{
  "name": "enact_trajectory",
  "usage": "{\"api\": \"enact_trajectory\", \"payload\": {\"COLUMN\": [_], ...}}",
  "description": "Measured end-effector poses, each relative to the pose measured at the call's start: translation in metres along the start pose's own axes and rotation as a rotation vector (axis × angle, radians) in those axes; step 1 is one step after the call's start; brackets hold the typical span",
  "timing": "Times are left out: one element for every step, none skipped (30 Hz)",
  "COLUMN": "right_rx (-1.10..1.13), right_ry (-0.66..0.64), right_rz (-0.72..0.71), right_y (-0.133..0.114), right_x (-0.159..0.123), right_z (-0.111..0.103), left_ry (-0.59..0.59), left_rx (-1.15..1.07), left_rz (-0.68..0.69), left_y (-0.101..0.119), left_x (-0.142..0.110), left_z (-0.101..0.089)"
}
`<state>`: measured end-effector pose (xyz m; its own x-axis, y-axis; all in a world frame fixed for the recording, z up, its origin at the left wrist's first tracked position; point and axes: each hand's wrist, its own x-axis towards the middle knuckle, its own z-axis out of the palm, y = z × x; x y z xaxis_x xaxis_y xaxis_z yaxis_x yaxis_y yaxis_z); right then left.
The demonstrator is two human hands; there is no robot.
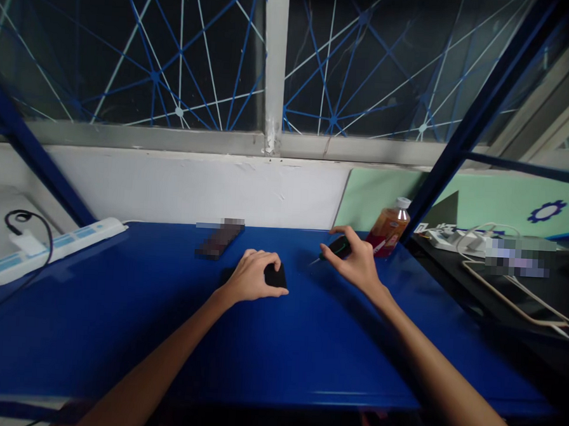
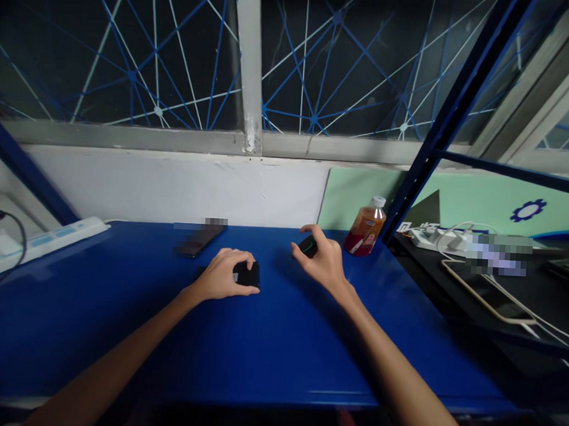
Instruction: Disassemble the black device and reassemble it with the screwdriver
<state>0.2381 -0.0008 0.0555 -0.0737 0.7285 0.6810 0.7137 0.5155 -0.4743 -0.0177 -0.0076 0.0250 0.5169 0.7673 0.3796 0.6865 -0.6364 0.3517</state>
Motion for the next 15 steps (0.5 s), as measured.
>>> {"api": "enact_trajectory", "payload": {"right_rx": [-0.007, -0.01, -0.01, -0.007, -0.003, -0.001, -0.001, -0.004, -0.007, -0.013, -0.02, -0.025, -0.027, -0.028, -0.028], "right_ry": [-0.008, -0.016, -0.025, -0.034, -0.043, -0.052, -0.061, -0.069, -0.077, -0.081, -0.083, -0.082, -0.08, -0.077, -0.075], "right_rz": [-0.003, -0.006, -0.009, -0.01, -0.013, -0.015, -0.018, -0.021, -0.025, -0.028, -0.031, -0.033, -0.036, -0.038, -0.039], "right_y": [0.0, 0.0, 0.0001, 0.0004, 0.0008, 0.0014, 0.0021, 0.0027, 0.0034, 0.004, 0.0044, 0.0047, 0.0049, 0.0049, 0.0048], "right_x": [-0.0008, -0.0016, -0.0023, -0.0029, -0.0035, -0.004, -0.0045, -0.0049, -0.0053, -0.0056, -0.0057, -0.0058, -0.0058, -0.0057, -0.0056], "right_z": [0.0014, 0.0026, 0.0036, 0.0044, 0.0051, 0.0057, 0.0064, 0.0071, 0.0077, 0.0083, 0.0087, 0.0091, 0.0093, 0.0093, 0.0092], "left_ry": [-0.011, -0.019, -0.025, -0.027, -0.029, -0.03, -0.03, -0.03, -0.031, -0.032, -0.034, -0.038, -0.043, -0.05, -0.059], "left_rx": [0.007, 0.01, 0.011, 0.011, 0.011, 0.012, 0.013, 0.014, 0.014, 0.013, 0.012, 0.011, 0.011, 0.011, 0.012], "left_rz": [0.004, 0.008, 0.012, 0.015, 0.017, 0.019, 0.019, 0.019, 0.017, 0.016, 0.016, 0.015, 0.014, 0.012, 0.011], "left_y": [0.0003, 0.0005, 0.0006, 0.0007, 0.0007, 0.0008, 0.0009, 0.001, 0.0012, 0.0013, 0.0013, 0.0012, 0.001, 0.0007, 0.0005], "left_x": [-0.0001, -0.0002, -0.0002, -0.0003, -0.0004, -0.0004, -0.0005, -0.0006, -0.0007, -0.0007, -0.0008, -0.0008, -0.0009, -0.0011, -0.0012], "left_z": [0.001, 0.0019, 0.0025, 0.0029, 0.0032, 0.0032, 0.0033, 0.0032, 0.0033, 0.0034, 0.0036, 0.0039, 0.0043, 0.0045, 0.0046]}}
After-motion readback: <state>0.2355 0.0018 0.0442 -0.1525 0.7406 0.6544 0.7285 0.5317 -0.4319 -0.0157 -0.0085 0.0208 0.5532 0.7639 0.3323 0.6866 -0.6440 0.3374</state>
